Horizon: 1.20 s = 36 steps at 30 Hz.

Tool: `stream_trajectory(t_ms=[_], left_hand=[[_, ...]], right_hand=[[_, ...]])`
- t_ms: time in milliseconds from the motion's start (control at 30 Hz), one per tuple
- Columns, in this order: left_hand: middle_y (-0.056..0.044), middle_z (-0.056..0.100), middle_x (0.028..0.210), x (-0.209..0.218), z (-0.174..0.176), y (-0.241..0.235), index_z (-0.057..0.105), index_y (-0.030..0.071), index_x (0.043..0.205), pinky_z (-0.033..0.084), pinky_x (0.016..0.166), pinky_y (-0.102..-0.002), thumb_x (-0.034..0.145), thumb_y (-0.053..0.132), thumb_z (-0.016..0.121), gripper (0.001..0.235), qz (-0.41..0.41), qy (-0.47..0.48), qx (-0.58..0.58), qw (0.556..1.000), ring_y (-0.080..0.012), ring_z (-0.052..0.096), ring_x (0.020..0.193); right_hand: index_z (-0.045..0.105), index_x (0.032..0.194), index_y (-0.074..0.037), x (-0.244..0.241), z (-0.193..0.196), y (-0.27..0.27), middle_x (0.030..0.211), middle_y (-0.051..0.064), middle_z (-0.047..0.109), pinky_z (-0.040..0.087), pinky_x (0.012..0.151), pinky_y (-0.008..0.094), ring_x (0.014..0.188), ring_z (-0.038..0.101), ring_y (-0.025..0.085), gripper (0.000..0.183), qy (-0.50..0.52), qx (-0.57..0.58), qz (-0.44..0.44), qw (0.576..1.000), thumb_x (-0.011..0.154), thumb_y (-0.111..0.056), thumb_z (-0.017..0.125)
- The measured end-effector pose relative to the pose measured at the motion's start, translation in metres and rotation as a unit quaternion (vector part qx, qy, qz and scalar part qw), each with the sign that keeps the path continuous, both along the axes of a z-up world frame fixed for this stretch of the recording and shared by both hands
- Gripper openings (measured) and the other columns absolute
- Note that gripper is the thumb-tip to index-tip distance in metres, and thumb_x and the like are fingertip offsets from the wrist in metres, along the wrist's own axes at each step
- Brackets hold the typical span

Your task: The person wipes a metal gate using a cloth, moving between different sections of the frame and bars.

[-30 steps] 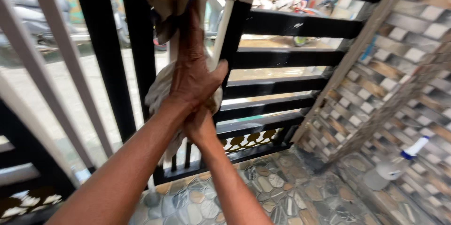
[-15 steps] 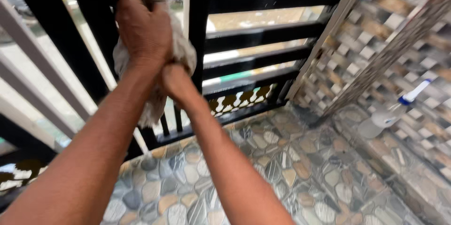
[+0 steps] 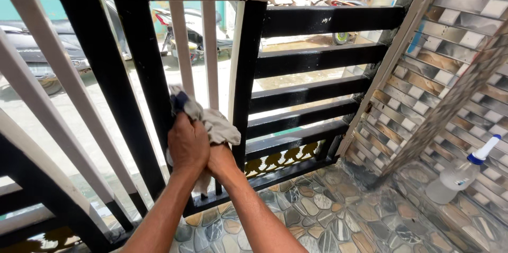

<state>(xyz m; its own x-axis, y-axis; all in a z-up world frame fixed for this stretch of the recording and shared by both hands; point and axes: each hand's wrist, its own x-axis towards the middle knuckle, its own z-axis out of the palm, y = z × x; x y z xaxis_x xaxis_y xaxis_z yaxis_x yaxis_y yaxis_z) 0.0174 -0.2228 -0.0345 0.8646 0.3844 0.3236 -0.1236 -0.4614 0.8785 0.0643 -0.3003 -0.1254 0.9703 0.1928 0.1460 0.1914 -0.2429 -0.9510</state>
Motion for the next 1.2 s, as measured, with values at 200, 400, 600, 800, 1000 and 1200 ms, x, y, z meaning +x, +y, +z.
stream_trajectory(t_ms=[200, 400, 600, 800, 1000, 1200], left_hand=[[-0.023, 0.075, 0.093, 0.006, 0.011, 0.018, 0.065, 0.000, 0.105, 0.054, 0.084, -0.052, 0.090, 0.017, 0.047, 0.029, 0.009, -0.057, -0.023, 0.998, -0.0405, 0.074, 0.086], [-0.021, 0.074, 0.097, 0.032, -0.019, 0.033, 0.062, 0.002, 0.111, 0.054, 0.081, -0.050, 0.094, 0.024, 0.050, 0.031, -0.018, -0.076, -0.001, 0.997, -0.0397, 0.073, 0.088], [-0.022, 0.074, 0.106, 0.035, -0.140, 0.051, 0.058, 0.003, 0.119, 0.053, 0.091, -0.051, 0.092, 0.043, 0.055, 0.048, -0.002, 0.088, -0.010, 0.996, -0.0412, 0.072, 0.100], [-0.022, 0.073, 0.115, 0.015, -0.137, 0.068, 0.063, 0.009, 0.123, 0.052, 0.091, -0.049, 0.093, 0.040, 0.057, 0.044, -0.040, -0.044, -0.082, 0.995, -0.0425, 0.069, 0.107], [-0.022, 0.070, 0.122, 0.034, -0.161, 0.083, 0.055, 0.009, 0.135, 0.053, 0.093, -0.048, 0.095, 0.033, 0.053, 0.047, -0.065, -0.122, -0.058, 0.989, -0.0421, 0.069, 0.110], [-0.026, 0.063, 0.129, 0.055, -0.344, 0.127, 0.051, 0.012, 0.142, 0.043, 0.104, -0.055, 0.092, 0.036, 0.053, 0.056, -0.095, 0.148, 0.001, 0.984, -0.0488, 0.057, 0.120]], right_hand=[[0.061, 0.129, 0.001, -0.006, 0.021, 0.014, 0.123, 0.019, 0.070, 0.060, 0.083, 0.036, 0.101, 0.070, 0.025, 0.042, -0.071, 0.084, 0.019, 0.994, 0.096, -0.025, 0.058], [0.044, 0.150, -0.003, 0.035, -0.043, 0.040, 0.147, 0.018, 0.052, 0.041, 0.105, 0.036, 0.131, 0.050, 0.027, 0.064, -0.132, -0.037, -0.039, 0.990, 0.095, -0.030, 0.062], [0.053, 0.145, -0.003, 0.027, -0.151, 0.046, 0.142, 0.012, 0.063, 0.046, 0.103, 0.033, 0.126, 0.060, 0.021, 0.059, 0.010, 0.094, 0.008, 0.996, 0.095, -0.034, 0.060], [0.071, 0.123, -0.001, 0.032, -0.145, 0.042, 0.119, 0.012, 0.075, 0.053, 0.088, 0.038, 0.107, 0.068, 0.026, 0.040, -0.038, -0.023, 0.009, 0.999, 0.097, -0.029, 0.060], [0.070, 0.126, 0.001, 0.049, -0.183, 0.074, 0.122, 0.014, 0.073, 0.052, 0.087, 0.037, 0.107, 0.066, 0.025, 0.046, -0.093, 0.064, 0.014, 0.993, 0.096, -0.032, 0.061], [0.068, 0.128, 0.003, 0.018, -0.280, 0.090, 0.125, 0.015, 0.071, 0.051, 0.086, 0.036, 0.107, 0.064, 0.024, 0.052, 0.202, 0.020, -0.023, 0.979, 0.094, -0.035, 0.061]])
